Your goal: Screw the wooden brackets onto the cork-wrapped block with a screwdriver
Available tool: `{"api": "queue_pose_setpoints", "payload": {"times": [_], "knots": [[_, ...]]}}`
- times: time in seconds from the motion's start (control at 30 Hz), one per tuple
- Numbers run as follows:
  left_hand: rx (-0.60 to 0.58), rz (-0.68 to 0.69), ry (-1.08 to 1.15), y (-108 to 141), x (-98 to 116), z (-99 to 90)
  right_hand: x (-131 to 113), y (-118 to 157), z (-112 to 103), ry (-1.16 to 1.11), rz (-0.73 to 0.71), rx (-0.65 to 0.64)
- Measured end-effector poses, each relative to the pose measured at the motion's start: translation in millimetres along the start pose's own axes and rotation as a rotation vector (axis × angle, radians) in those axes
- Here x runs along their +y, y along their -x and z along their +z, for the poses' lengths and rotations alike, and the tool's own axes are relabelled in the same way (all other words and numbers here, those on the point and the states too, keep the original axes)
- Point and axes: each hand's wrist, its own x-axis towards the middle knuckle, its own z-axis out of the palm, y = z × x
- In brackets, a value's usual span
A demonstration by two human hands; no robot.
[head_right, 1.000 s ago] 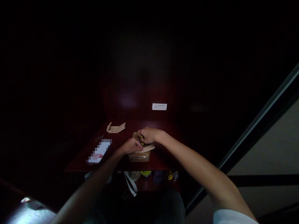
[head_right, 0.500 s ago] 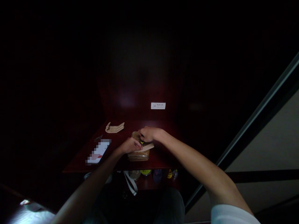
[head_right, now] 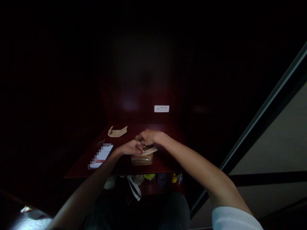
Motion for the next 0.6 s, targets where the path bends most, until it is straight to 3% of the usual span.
{"api": "queue_pose_setpoints", "payload": {"times": [0.07, 0.2, 0.27, 0.37, 0.5, 0.6], "knots": [[0.049, 0.031, 0.015, 6.4, 3.8, -8.9, 0.2, 1.0, -1.1, -0.006, 0.002, -0.009], [0.276, 0.084, -0.161, 28.5, 9.7, -17.8, 0.3, 3.7, -1.0, -0.016, 0.023, 0.007], [0.452, 0.113, -0.338, 42.3, 14.0, -12.0, 0.1, 5.0, -0.7, -0.018, 0.023, 0.019], [0.616, 0.159, -0.564, 59.8, 23.0, 8.1, 0.3, 6.8, -0.7, -0.024, 0.009, 0.025], [0.651, 0.191, -0.719, 63.8, 30.4, 28.9, 4.9, 8.3, 0.8, -0.037, 0.022, 0.019], [0.55, 0.187, -0.749, 50.3, 28.5, 23.6, 11.7, 8.7, 3.6, -0.073, 0.032, 0.023]]}}
